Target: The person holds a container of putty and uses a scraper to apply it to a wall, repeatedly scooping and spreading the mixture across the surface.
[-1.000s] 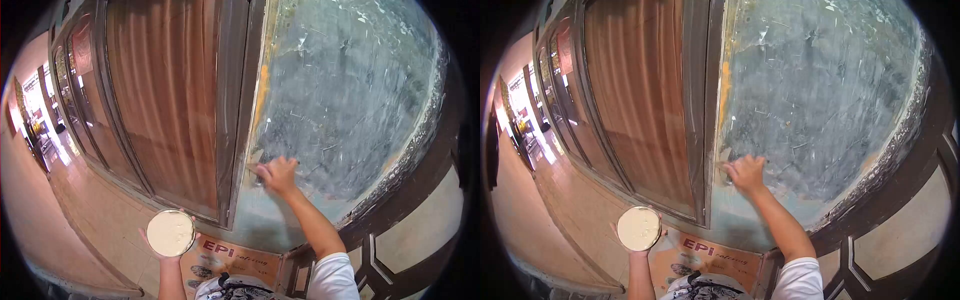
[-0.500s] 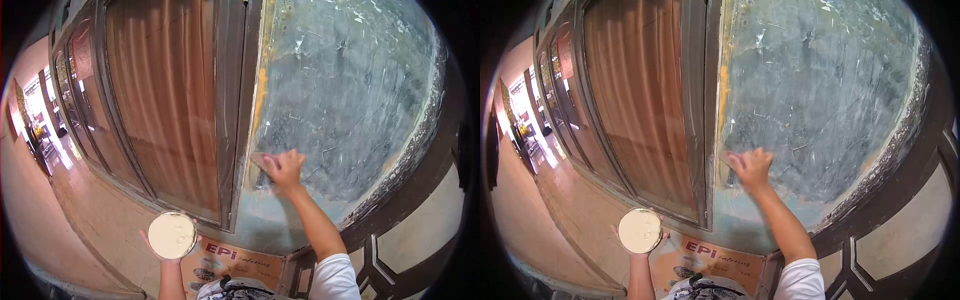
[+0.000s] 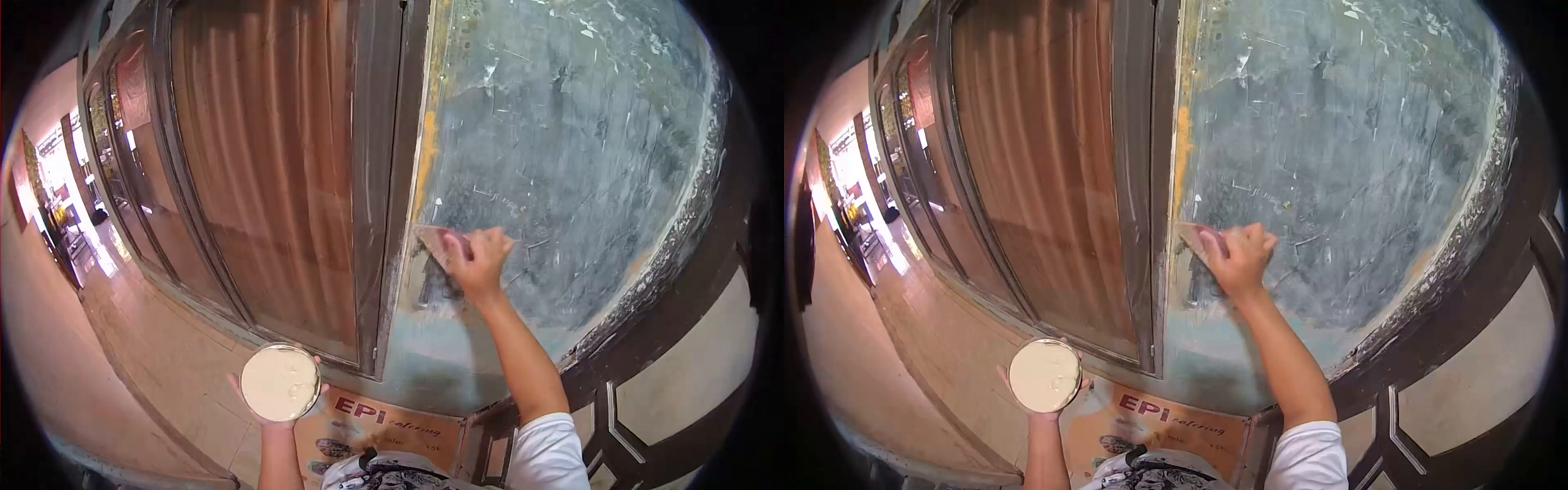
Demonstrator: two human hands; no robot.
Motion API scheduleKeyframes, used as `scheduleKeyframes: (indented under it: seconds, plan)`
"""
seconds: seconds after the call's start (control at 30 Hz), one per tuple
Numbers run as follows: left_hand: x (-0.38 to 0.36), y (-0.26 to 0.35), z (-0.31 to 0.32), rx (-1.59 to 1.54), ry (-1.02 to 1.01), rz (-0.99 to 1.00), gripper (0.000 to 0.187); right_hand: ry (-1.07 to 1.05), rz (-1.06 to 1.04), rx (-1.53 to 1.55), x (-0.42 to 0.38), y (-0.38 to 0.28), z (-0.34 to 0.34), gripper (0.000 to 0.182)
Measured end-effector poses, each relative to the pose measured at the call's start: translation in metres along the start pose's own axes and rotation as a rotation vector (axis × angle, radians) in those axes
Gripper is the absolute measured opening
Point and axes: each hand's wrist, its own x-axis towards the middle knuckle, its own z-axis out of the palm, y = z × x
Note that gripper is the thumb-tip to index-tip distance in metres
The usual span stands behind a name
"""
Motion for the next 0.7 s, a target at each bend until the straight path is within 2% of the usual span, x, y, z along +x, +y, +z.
scheduleKeyframes:
  seconds: [0.07, 0.13, 0.2, 0.3, 0.37, 0.43, 0.47, 0.53, 0.57, 0.6, 0.63, 0.67, 0.7]
  plan:
    - [0.002, 0.003, -0.015, 0.108, -0.132, -0.027, 0.111, -0.199, -0.363, -0.191, -0.043, -0.001, 0.011, 0.03]
    - [0.001, 0.003, -0.014, 0.081, -0.112, -0.025, 0.111, -0.518, -0.479, -0.051, -0.103, 0.002, 0.019, 0.031]
    - [0.0, 0.003, -0.019, 0.047, -0.123, -0.033, 0.11, -0.578, -0.671, 0.097, -0.151, 0.01, 0.033, 0.036]
    - [-0.001, 0.007, -0.018, 0.059, -0.154, -0.02, 0.107, -0.543, -0.666, 0.054, -0.149, 0.023, 0.044, 0.032]
    - [0.0, 0.011, -0.019, 0.119, -0.166, -0.011, 0.106, -0.404, -0.575, -0.102, -0.098, 0.025, 0.047, 0.03]
    - [0.004, 0.012, -0.018, 0.307, -0.211, 0.016, 0.102, -0.136, -0.404, -0.161, -0.027, 0.01, 0.025, 0.029]
    - [0.004, 0.01, -0.016, 0.306, -0.207, 0.015, 0.102, -0.14, -0.403, -0.16, -0.014, 0.009, 0.02, 0.029]
    - [0.001, 0.006, -0.012, 0.049, -0.162, -0.016, 0.102, -0.026, -0.156, -0.038, -0.003, 0.01, 0.013, 0.031]
    - [0.004, 0.011, -0.022, 0.218, -0.263, -0.006, 0.103, -0.037, -0.243, -0.05, -0.009, 0.005, 0.011, 0.031]
    - [0.003, 0.011, -0.026, 0.217, -0.261, -0.006, 0.103, -0.134, -0.305, -0.035, -0.03, 0.006, 0.014, 0.032]
    - [0.003, 0.011, -0.028, 0.178, -0.247, -0.009, 0.103, -0.228, -0.369, -0.02, -0.058, 0.009, 0.02, 0.033]
    - [0.004, 0.011, -0.03, 0.137, -0.235, -0.011, 0.103, -0.361, -0.51, -0.146, -0.086, 0.009, 0.022, 0.034]
    - [-0.001, 0.009, -0.021, 0.05, -0.125, -0.001, 0.103, -0.492, -0.515, -0.025, -0.12, 0.016, 0.028, 0.034]
